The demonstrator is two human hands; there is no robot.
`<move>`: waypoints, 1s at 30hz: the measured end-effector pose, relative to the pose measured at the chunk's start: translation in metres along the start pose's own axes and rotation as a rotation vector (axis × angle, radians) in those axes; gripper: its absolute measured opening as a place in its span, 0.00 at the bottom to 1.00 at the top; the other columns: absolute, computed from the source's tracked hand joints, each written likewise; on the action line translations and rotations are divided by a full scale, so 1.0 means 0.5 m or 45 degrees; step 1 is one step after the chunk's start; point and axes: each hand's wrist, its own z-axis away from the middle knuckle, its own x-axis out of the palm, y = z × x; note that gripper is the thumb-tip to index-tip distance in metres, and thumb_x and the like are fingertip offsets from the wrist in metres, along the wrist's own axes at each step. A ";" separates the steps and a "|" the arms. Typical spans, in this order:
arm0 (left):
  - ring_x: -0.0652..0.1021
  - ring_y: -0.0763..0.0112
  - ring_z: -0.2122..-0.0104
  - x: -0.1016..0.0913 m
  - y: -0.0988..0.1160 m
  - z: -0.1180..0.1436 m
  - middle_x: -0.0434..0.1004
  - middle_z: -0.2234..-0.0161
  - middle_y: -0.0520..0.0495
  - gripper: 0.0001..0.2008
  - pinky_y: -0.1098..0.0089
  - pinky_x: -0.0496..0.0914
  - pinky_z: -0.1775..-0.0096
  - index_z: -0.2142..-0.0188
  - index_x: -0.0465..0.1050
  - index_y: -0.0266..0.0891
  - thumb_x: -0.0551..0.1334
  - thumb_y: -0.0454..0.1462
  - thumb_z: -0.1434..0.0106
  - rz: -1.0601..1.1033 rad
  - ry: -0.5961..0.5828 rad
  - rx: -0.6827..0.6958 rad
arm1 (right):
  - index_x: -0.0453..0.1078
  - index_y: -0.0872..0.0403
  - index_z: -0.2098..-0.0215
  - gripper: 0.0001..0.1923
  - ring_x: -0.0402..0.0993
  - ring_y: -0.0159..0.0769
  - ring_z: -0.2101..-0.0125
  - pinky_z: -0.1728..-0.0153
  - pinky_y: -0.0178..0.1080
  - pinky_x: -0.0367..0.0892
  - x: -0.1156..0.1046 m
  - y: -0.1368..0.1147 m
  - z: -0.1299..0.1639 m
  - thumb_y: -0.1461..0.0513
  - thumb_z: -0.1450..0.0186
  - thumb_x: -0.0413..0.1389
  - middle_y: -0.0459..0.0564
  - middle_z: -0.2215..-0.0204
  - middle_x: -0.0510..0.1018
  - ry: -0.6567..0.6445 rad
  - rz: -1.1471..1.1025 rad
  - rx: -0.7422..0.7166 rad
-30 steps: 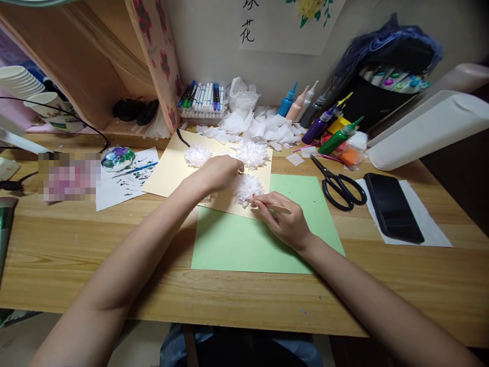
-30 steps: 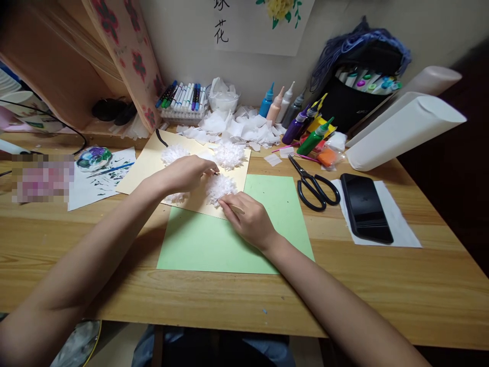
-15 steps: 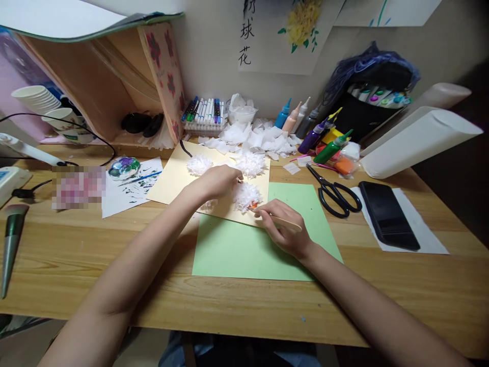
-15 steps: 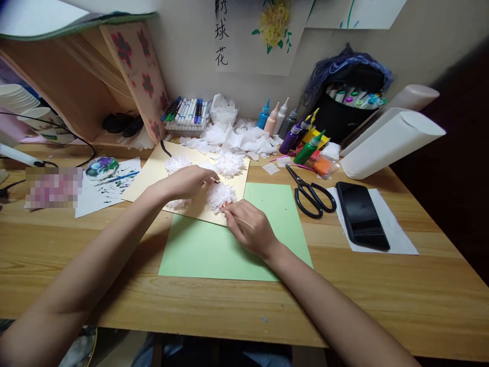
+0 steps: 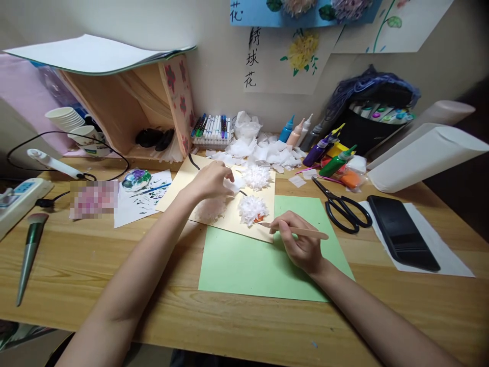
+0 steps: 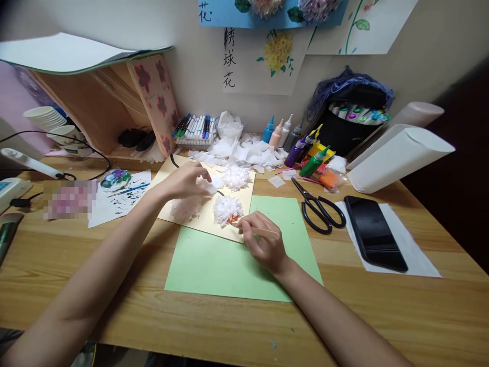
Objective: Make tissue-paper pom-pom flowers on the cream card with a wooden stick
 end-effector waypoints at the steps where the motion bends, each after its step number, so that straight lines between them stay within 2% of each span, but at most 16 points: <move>1: 0.71 0.57 0.56 0.001 0.007 0.001 0.72 0.60 0.42 0.16 0.64 0.65 0.57 0.61 0.76 0.39 0.65 0.43 0.49 -0.028 -0.012 0.033 | 0.67 0.53 0.70 0.10 0.71 0.31 0.76 0.73 0.36 0.67 0.000 0.000 0.000 0.68 0.34 0.47 0.44 0.79 0.73 -0.005 0.000 -0.006; 7: 0.73 0.59 0.59 0.008 0.027 -0.006 0.75 0.63 0.42 0.07 0.63 0.62 0.57 0.68 0.77 0.39 0.60 0.35 0.44 -0.137 0.032 0.134 | 0.67 0.53 0.71 0.10 0.70 0.32 0.76 0.73 0.37 0.66 -0.005 0.000 0.001 0.68 0.35 0.47 0.45 0.80 0.73 0.009 -0.013 -0.026; 11: 0.74 0.65 0.65 -0.007 0.031 -0.007 0.78 0.67 0.43 0.09 0.67 0.63 0.62 0.68 0.78 0.37 0.59 0.36 0.41 0.049 0.050 0.128 | 0.68 0.53 0.71 0.11 0.71 0.32 0.76 0.73 0.38 0.66 -0.008 0.007 0.004 0.67 0.34 0.47 0.45 0.79 0.73 0.080 -0.065 0.042; 14: 0.75 0.70 0.68 -0.029 0.056 0.003 0.80 0.68 0.45 0.09 0.71 0.63 0.66 0.67 0.78 0.36 0.61 0.39 0.41 0.376 -0.047 0.177 | 0.68 0.53 0.72 0.12 0.71 0.32 0.76 0.73 0.38 0.65 -0.007 0.016 0.005 0.65 0.33 0.46 0.45 0.79 0.72 0.163 -0.111 0.129; 17: 0.76 0.72 0.69 -0.036 0.096 0.014 0.81 0.69 0.47 0.10 0.74 0.65 0.67 0.67 0.79 0.36 0.63 0.40 0.42 0.632 -0.286 0.310 | 0.67 0.53 0.72 0.12 0.70 0.31 0.78 0.74 0.37 0.64 -0.006 0.022 0.003 0.64 0.32 0.46 0.43 0.80 0.71 0.303 -0.173 0.160; 19: 0.76 0.72 0.70 -0.024 0.121 0.017 0.81 0.69 0.47 0.09 0.75 0.65 0.68 0.66 0.79 0.35 0.63 0.38 0.42 0.691 -0.398 0.359 | 0.66 0.53 0.73 0.13 0.69 0.30 0.80 0.76 0.37 0.63 -0.006 0.024 0.002 0.63 0.32 0.46 0.43 0.80 0.70 0.404 -0.218 0.159; 22: 0.76 0.73 0.72 0.009 0.143 0.015 0.81 0.70 0.47 0.08 0.74 0.64 0.70 0.67 0.79 0.35 0.61 0.34 0.42 0.578 -0.353 0.369 | 0.65 0.53 0.74 0.15 0.67 0.30 0.81 0.79 0.37 0.62 -0.009 0.024 0.001 0.62 0.32 0.45 0.43 0.80 0.69 0.465 -0.260 0.109; 24: 0.75 0.72 0.73 0.027 0.147 0.012 0.81 0.71 0.46 0.08 0.74 0.62 0.71 0.68 0.80 0.35 0.60 0.33 0.42 0.451 -0.271 0.366 | 0.66 0.52 0.74 0.14 0.67 0.31 0.81 0.78 0.37 0.62 -0.011 0.023 0.001 0.62 0.32 0.45 0.44 0.81 0.69 0.396 -0.232 0.065; 26: 0.74 0.72 0.73 0.035 0.146 0.010 0.80 0.71 0.46 0.08 0.73 0.61 0.72 0.69 0.80 0.36 0.60 0.32 0.42 0.370 -0.222 0.364 | 0.66 0.52 0.72 0.13 0.68 0.32 0.78 0.75 0.38 0.64 -0.013 0.021 -0.001 0.64 0.32 0.45 0.45 0.80 0.70 0.253 -0.148 0.034; 30: 0.73 0.73 0.74 0.031 0.143 0.009 0.80 0.72 0.47 0.07 0.73 0.60 0.73 0.69 0.80 0.37 0.61 0.33 0.43 0.327 -0.183 0.344 | 0.67 0.52 0.70 0.11 0.70 0.33 0.74 0.70 0.38 0.66 -0.012 0.020 -0.009 0.65 0.33 0.46 0.45 0.77 0.73 0.033 0.039 0.013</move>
